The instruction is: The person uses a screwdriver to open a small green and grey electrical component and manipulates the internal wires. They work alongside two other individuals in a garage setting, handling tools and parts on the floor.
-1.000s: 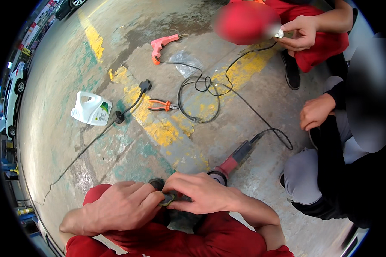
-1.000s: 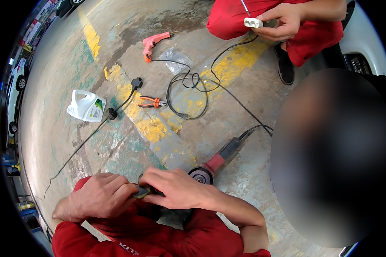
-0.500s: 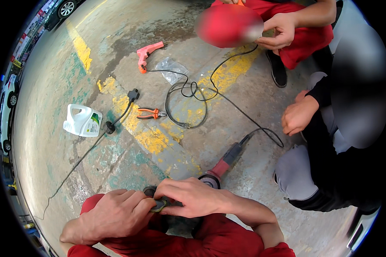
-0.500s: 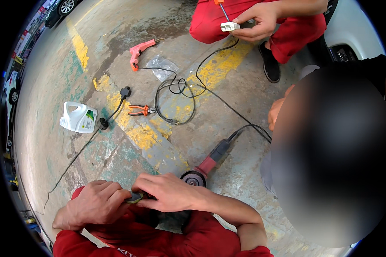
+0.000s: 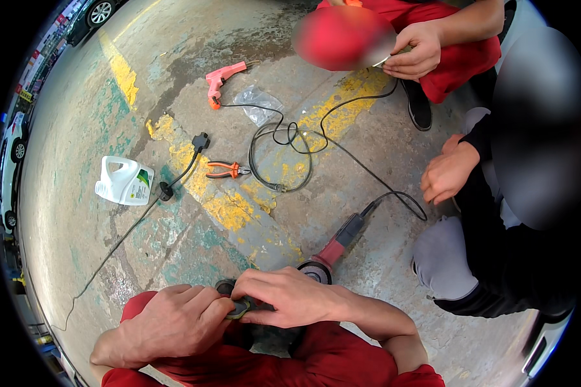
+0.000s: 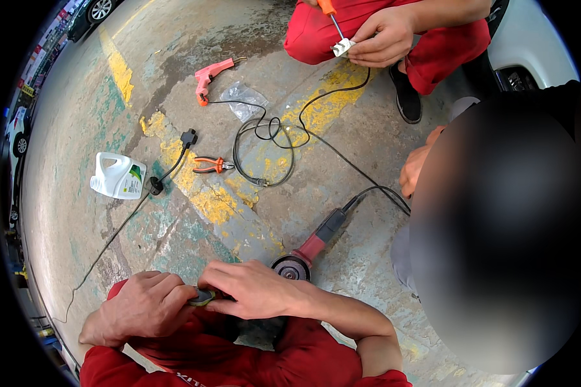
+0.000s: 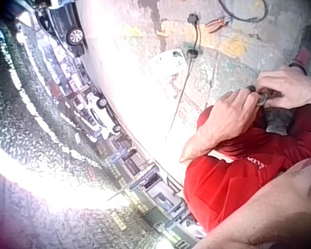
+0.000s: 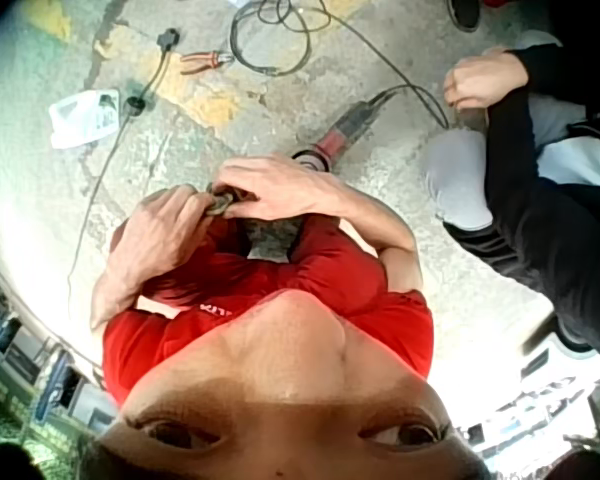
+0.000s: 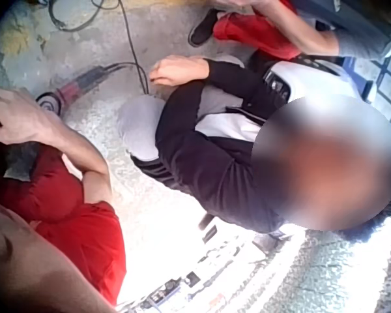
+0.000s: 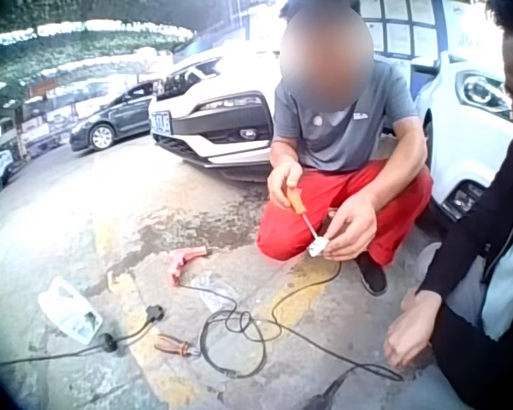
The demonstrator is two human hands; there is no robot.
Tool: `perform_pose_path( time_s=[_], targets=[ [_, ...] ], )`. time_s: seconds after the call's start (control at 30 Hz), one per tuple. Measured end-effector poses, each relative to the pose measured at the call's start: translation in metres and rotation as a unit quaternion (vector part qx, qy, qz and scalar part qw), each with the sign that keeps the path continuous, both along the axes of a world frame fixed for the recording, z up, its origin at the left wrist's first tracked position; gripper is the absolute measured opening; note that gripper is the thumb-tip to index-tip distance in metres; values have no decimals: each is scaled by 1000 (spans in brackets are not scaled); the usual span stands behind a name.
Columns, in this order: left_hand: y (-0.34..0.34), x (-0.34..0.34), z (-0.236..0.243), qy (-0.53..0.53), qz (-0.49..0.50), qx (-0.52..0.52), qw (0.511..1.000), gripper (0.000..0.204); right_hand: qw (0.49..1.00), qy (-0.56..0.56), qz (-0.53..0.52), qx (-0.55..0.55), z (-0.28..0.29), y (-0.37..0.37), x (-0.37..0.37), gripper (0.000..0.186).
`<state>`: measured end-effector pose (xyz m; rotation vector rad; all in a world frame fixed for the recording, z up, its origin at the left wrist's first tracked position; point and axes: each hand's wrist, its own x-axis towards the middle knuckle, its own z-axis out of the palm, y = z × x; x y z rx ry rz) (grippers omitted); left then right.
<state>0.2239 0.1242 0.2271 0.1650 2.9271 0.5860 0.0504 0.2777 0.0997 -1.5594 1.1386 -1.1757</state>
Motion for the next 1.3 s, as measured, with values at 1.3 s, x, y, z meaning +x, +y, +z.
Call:
perform_pose_path(
  time_s=[1.3],
  targets=[
    [-60,-73,-14,-20,163,159,974,25,989,82,-125,-23,3,10,-34,33]
  ],
)
